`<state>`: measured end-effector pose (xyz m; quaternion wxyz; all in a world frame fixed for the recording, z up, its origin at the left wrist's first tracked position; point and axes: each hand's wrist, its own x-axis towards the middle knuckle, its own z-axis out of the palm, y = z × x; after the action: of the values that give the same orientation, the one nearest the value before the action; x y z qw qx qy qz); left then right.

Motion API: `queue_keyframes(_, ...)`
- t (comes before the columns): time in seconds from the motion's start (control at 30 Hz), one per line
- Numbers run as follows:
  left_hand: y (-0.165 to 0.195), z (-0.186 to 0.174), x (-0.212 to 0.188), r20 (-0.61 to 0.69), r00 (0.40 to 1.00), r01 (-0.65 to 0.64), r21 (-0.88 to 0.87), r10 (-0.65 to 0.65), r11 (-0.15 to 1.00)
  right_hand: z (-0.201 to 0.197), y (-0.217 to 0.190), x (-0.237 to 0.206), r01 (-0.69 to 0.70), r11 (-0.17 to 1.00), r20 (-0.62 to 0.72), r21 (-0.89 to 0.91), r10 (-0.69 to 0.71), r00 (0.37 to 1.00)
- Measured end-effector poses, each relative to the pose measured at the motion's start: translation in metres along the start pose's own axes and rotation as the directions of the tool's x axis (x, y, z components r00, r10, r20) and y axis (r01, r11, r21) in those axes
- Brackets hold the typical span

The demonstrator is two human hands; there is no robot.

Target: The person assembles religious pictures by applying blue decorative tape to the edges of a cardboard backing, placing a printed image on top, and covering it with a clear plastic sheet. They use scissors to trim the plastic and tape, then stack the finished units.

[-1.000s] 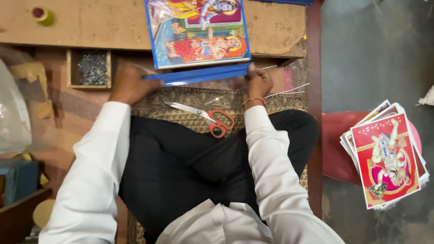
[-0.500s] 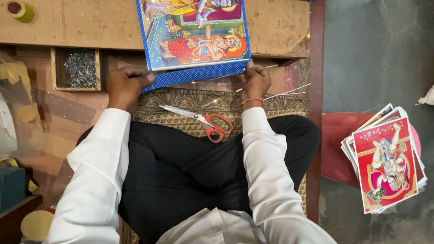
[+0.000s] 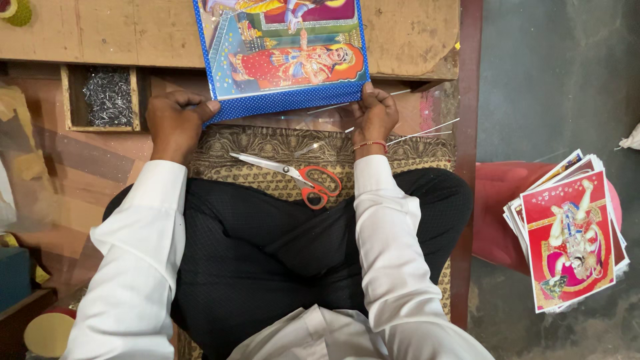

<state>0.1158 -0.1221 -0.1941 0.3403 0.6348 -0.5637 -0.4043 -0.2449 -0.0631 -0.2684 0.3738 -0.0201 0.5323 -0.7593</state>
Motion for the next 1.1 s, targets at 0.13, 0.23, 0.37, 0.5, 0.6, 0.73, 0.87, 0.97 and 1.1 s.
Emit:
queue_keyframes(0.13, -0.001, 0.0, 0.001, 0.009, 1.0, 0.024, -0.009, -0.024, 1.0, 0.002, 0.0, -0.001, -0.008, 1.0, -0.035, -0.021, 0.007, 0.999)
queue_keyframes(0.23, -0.008, 0.001, 0.003, 0.014, 1.0, 0.018, 0.007, -0.018, 1.0, 0.005, 0.0, -0.003, 0.011, 1.0, -0.054, -0.029, -0.013, 0.998)
queue_keyframes(0.37, -0.019, 0.004, 0.009, 0.009, 0.991, -0.135, 0.083, 0.135, 0.987, 0.011, -0.002, -0.006, 0.086, 0.993, -0.117, -0.078, -0.094, 0.989)
queue_keyframes(0.5, -0.023, 0.011, 0.01, -0.114, 0.972, -0.17, 0.248, 0.203, 0.954, 0.016, -0.006, -0.008, 0.146, 0.965, -0.127, -0.22, -0.177, 0.976)
queue_keyframes(0.6, -0.018, 0.012, 0.007, -0.103, 0.985, -0.118, 0.17, 0.137, 0.978, 0.019, -0.009, -0.012, 0.102, 0.98, -0.12, -0.171, -0.123, 0.985)
queue_keyframes(0.73, -0.004, 0.009, 0.003, -0.142, 0.98, -0.113, 0.165, 0.137, 0.98, 0.022, -0.011, -0.02, 0.09, 0.982, -0.117, -0.166, -0.11, 0.987)
queue_keyframes(0.87, 0.008, 0.005, 0.002, -0.115, 0.991, -0.045, 0.166, 0.065, 0.985, 0.026, -0.015, -0.026, 0.089, 0.98, -0.118, -0.176, -0.111, 0.987)
queue_keyframes(0.97, 0.014, 0.003, 0.001, -0.082, 0.997, 0.018, 0.132, -0.007, 0.991, 0.029, -0.017, -0.029, 0.085, 0.981, -0.127, -0.175, -0.108, 0.986)
queue_keyframes(1.1, 0.018, 0.003, 0.001, -0.086, 0.996, 0.02, 0.164, -0.006, 0.986, 0.031, -0.019, -0.031, 0.084, 0.979, -0.124, -0.183, -0.107, 0.986)
